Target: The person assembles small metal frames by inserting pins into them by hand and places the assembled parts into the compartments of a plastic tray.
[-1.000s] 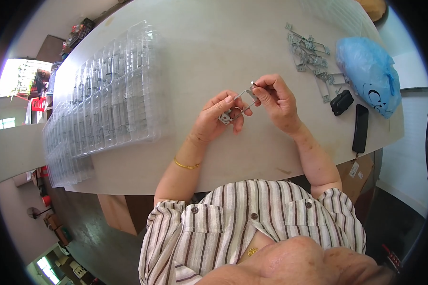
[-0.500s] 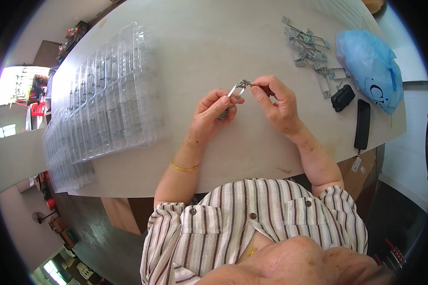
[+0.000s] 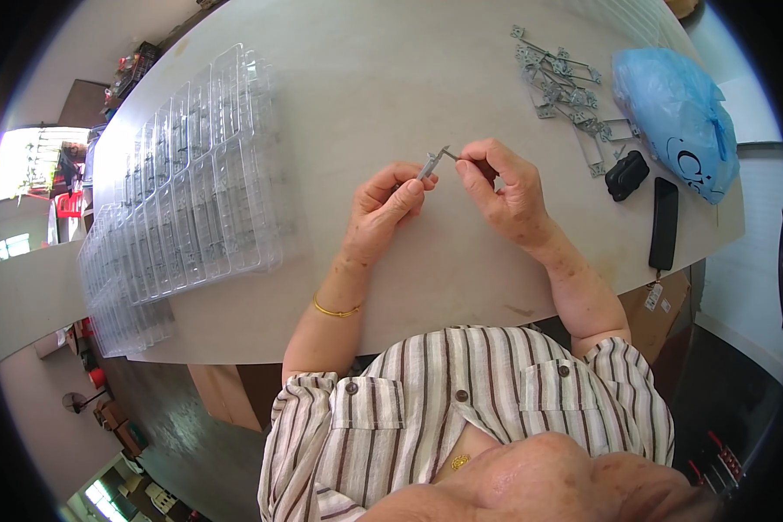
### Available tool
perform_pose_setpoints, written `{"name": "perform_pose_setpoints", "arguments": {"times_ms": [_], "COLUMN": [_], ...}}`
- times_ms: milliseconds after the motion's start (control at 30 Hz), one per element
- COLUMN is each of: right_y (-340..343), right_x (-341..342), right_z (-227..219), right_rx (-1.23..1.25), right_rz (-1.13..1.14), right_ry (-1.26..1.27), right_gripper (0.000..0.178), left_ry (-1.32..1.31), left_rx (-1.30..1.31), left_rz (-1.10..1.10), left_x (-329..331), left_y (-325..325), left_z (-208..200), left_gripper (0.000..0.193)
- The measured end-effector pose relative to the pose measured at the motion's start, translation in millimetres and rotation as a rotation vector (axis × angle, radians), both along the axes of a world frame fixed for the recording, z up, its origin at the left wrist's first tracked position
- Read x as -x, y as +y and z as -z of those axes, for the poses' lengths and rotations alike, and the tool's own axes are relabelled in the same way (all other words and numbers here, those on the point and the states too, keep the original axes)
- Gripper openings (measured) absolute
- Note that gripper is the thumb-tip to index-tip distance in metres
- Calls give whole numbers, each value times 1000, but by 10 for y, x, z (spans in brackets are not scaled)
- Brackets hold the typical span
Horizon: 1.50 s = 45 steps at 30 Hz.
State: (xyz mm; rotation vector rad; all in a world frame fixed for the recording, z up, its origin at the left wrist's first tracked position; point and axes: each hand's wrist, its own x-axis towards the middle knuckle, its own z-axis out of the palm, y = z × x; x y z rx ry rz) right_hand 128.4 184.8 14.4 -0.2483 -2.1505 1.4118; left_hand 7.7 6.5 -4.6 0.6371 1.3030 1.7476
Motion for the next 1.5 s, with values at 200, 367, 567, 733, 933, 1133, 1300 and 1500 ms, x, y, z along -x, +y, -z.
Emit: {"name": "perform_pose_setpoints", "arguments": {"times_ms": [200, 367, 567, 733, 933, 1133, 1300, 1500], "right_y": [-34, -21, 50, 83, 100, 127, 128, 251], "right_x": [-29, -46, -29, -26, -39, -37, -48, -24], "right_z": [-29, -145, -148, -144, -155, -107, -128, -57], "right_rx": [102, 397, 568, 573, 457, 28, 19, 99], "right_rz": [-27, -135, -203, -207, -164, -94, -68, 51], "right_ry": [-52, -205, -295, -356, -372, -257, -233, -125], "right_gripper": [13, 16, 21, 21, 16, 14, 14, 16], "left_ry": [123, 294, 349, 380, 498, 543, 504, 283], "left_rx": [-9, 10, 75, 83, 96, 103, 78, 43], "left_rz": [-44, -17, 2, 6, 44, 78, 188, 251], "left_x": [-14, -29, -42, -66, -108, -99, -78, -148], "left_y": [14, 19, 10, 17, 57, 36, 32, 30], "left_z": [-9, -16, -41, -47, -124, -150, -130, -84], "left_gripper": [18, 15, 12, 10, 6, 6, 7, 11]}}
